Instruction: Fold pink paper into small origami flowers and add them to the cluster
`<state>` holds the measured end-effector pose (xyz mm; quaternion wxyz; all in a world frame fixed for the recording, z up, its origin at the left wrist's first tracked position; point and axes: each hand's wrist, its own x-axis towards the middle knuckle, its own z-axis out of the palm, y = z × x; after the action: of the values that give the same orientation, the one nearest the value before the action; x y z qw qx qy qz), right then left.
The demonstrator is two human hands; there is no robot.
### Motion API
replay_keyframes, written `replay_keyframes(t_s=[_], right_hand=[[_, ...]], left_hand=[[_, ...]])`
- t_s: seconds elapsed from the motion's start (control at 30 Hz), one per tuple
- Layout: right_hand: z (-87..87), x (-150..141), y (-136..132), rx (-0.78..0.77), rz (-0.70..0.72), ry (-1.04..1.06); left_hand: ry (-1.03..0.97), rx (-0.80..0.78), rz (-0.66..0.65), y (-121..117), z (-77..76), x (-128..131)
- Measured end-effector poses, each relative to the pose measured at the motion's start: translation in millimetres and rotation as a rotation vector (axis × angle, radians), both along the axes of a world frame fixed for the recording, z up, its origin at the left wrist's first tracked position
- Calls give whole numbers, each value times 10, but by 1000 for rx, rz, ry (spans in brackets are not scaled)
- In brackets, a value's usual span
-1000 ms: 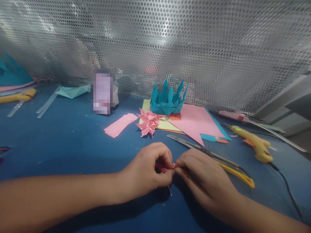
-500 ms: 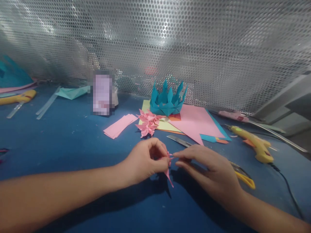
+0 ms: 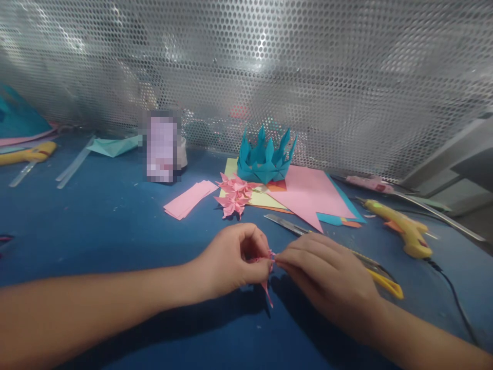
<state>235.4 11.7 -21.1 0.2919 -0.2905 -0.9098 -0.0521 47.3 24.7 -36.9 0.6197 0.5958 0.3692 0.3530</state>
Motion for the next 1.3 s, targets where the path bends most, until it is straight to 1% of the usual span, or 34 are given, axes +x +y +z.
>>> replay_keyframes(t_s=[0.13, 0.27, 0.4, 0.5, 0.53, 0.6, 0.63, 0.7, 0.73, 0.77, 0.83, 0.87, 0.93, 1.0, 1.03, 1.17, 1.3], right_hand=[[13, -48, -30, 17, 27, -44], [4, -71, -77, -84, 19, 0], [14, -46, -96, -176, 4, 68], [90, 30, -35, -160, -22, 44], [124, 71, 7, -139, -50, 26], [186, 175, 123, -106, -153, 2], [206, 236, 192, -73, -233, -7], [213, 357, 333, -65, -431, -68], [201, 409, 396, -78, -503, -120], [183, 451, 448, -88, -529, -137], [145, 493, 511, -100, -558, -153], [132, 494, 522, -110, -561, -160], [128, 473, 517, -131, -556, -161], [146, 448, 498, -155, -543, -153], [157, 442, 491, -166, -539, -146], [173, 469, 505, -194, -560, -103], [135, 517, 538, -245, -562, -38]], left_hand=[[96, 165, 25, -41, -11, -8], [165, 344, 13, -64, 1, -7], [238, 475, -9, -51, 90, -7], [282, 557, -23, 2, 197, -25], [299, 587, -23, 30, 236, -37], [358, 681, -16, 95, 315, -76], [414, 757, -23, 131, 352, -101], [554, 982, 1, 203, 416, -159], [623, 1082, 49, 238, 441, -190], [685, 1163, 104, 270, 459, -222], [774, 1247, 185, 331, 477, -285], [809, 1262, 192, 359, 475, -313], [855, 1282, 160, 415, 455, -363], [870, 1295, 124, 466, 424, -396], [854, 1275, 116, 487, 411, -405], [786, 1183, 166, 528, 398, -405], [759, 1101, 229, 497, 387, -376]])
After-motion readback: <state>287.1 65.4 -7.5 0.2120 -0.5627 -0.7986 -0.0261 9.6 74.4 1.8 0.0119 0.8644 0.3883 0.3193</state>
